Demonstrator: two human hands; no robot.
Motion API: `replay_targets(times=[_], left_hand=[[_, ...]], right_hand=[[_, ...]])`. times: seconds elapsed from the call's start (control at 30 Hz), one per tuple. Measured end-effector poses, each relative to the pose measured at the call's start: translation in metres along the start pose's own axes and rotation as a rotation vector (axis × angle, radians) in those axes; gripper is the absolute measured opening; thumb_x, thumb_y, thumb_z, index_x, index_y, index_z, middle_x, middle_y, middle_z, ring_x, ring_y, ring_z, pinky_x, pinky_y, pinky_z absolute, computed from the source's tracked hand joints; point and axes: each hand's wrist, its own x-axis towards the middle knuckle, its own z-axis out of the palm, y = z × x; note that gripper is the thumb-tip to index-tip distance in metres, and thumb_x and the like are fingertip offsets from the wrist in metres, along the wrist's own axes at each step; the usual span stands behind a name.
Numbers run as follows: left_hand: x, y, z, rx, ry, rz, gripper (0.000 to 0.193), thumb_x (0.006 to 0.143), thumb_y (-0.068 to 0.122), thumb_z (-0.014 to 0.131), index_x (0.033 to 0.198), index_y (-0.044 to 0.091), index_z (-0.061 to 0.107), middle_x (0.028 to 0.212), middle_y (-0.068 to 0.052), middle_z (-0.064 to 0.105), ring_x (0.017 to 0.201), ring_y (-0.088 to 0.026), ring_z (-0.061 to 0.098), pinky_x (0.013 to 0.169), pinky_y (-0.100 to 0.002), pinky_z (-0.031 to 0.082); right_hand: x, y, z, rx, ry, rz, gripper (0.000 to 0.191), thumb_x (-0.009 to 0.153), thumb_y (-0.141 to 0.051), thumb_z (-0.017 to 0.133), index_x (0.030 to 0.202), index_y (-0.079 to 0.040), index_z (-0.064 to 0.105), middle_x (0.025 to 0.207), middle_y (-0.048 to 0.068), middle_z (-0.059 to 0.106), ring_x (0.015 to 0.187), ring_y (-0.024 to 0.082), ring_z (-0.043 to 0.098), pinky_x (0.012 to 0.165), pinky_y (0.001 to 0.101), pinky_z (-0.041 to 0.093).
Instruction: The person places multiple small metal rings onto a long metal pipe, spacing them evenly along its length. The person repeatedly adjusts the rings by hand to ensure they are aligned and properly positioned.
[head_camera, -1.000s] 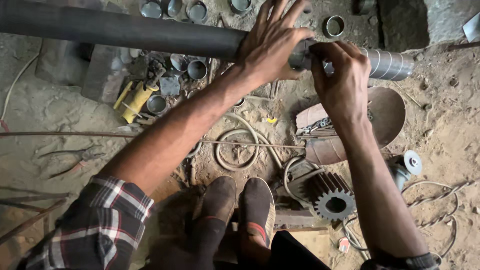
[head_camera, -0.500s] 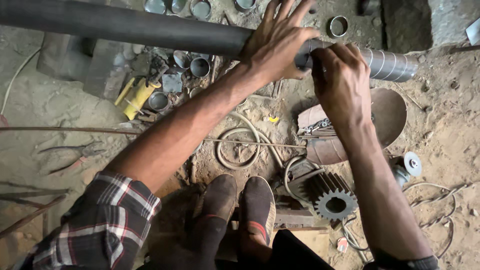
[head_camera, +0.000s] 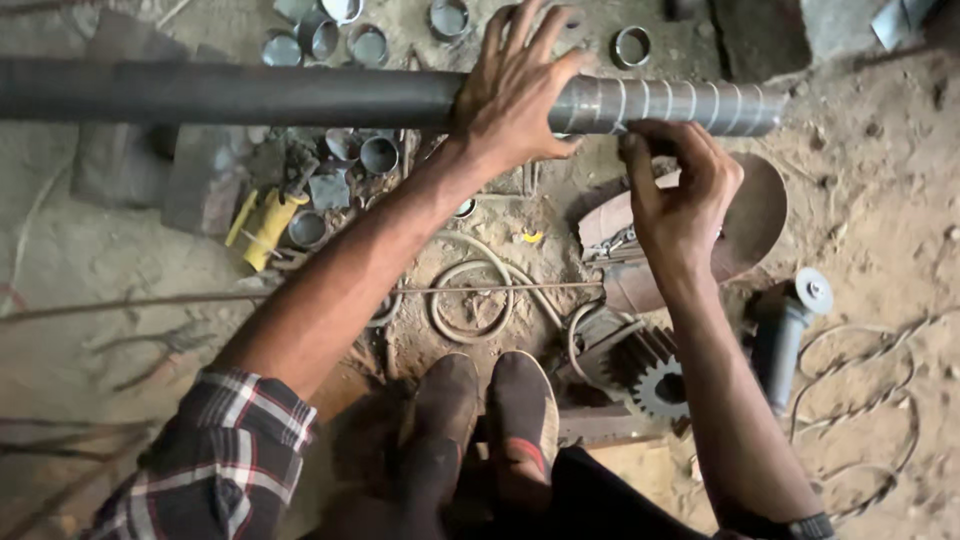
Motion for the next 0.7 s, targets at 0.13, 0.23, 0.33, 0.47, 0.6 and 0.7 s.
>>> replay_targets(times=[0.13,0.23,0.33,0.47,0.6,0.7], left_hand=[[0.000,-0.002,-0.001,-0.004,-0.017,-0.007,0.100,0.040,0.052,0.104,0.127,0.014,0.071,0.148,-0.020,0.043,0.143,-0.041,0.032,0.116,-0.070,0.022],[-0.004,-0.006,-0.006,0.068,-0.090,0.027,0.090,0.046,0.049,0.103,0.123,0.014,0.073,0.150,-0.020,0.043,0.145,-0.042,0.032,0.117,-0.069,0.023],[-0.005,-0.007,-0.011,0.083,-0.067,0.043,0.083,0.047,0.046,0.102,0.119,0.016,0.075,0.149,-0.018,0.045,0.147,-0.041,0.032,0.121,-0.068,0.023],[-0.006,-0.004,-0.018,0.093,-0.047,0.069,0.086,0.048,0.050,0.102,0.121,0.013,0.075,0.148,-0.019,0.044,0.145,-0.042,0.032,0.120,-0.068,0.021],[-0.009,-0.005,-0.026,0.078,-0.076,0.053,0.087,0.051,0.053,0.102,0.123,0.012,0.074,0.149,-0.019,0.044,0.146,-0.042,0.031,0.122,-0.068,0.020],[-0.010,-0.007,-0.026,0.077,-0.075,0.029,0.088,0.047,0.052,0.102,0.121,0.013,0.075,0.149,-0.018,0.043,0.146,-0.042,0.031,0.122,-0.068,0.018]], right_hand=[[-0.030,0.000,-0.003,0.009,0.042,0.038,0.014,0.099,0.002,0.074,0.112,0.002,0.076,0.104,0.013,0.078,0.090,0.019,0.075,0.082,0.0300,0.059],[-0.054,-0.001,-0.003,0.011,0.015,0.115,0.014,0.096,0.001,0.073,0.111,0.002,0.075,0.102,0.013,0.077,0.090,0.020,0.075,0.084,0.0308,0.059],[-0.068,-0.002,-0.004,0.007,0.007,0.169,0.012,0.096,0.001,0.072,0.108,0.002,0.075,0.098,0.014,0.075,0.089,0.021,0.075,0.084,0.0318,0.057],[-0.072,-0.002,-0.006,0.009,-0.005,0.174,0.012,0.094,0.002,0.071,0.106,0.001,0.075,0.097,0.014,0.075,0.087,0.023,0.074,0.082,0.0328,0.056],[-0.070,-0.003,-0.007,0.012,-0.022,0.159,0.014,0.094,0.002,0.072,0.108,0.002,0.074,0.099,0.015,0.074,0.089,0.024,0.075,0.082,0.0333,0.057],[-0.071,-0.004,-0.006,0.008,-0.036,0.123,0.014,0.095,0.002,0.072,0.109,0.002,0.074,0.102,0.015,0.074,0.092,0.026,0.075,0.084,0.0339,0.057]])
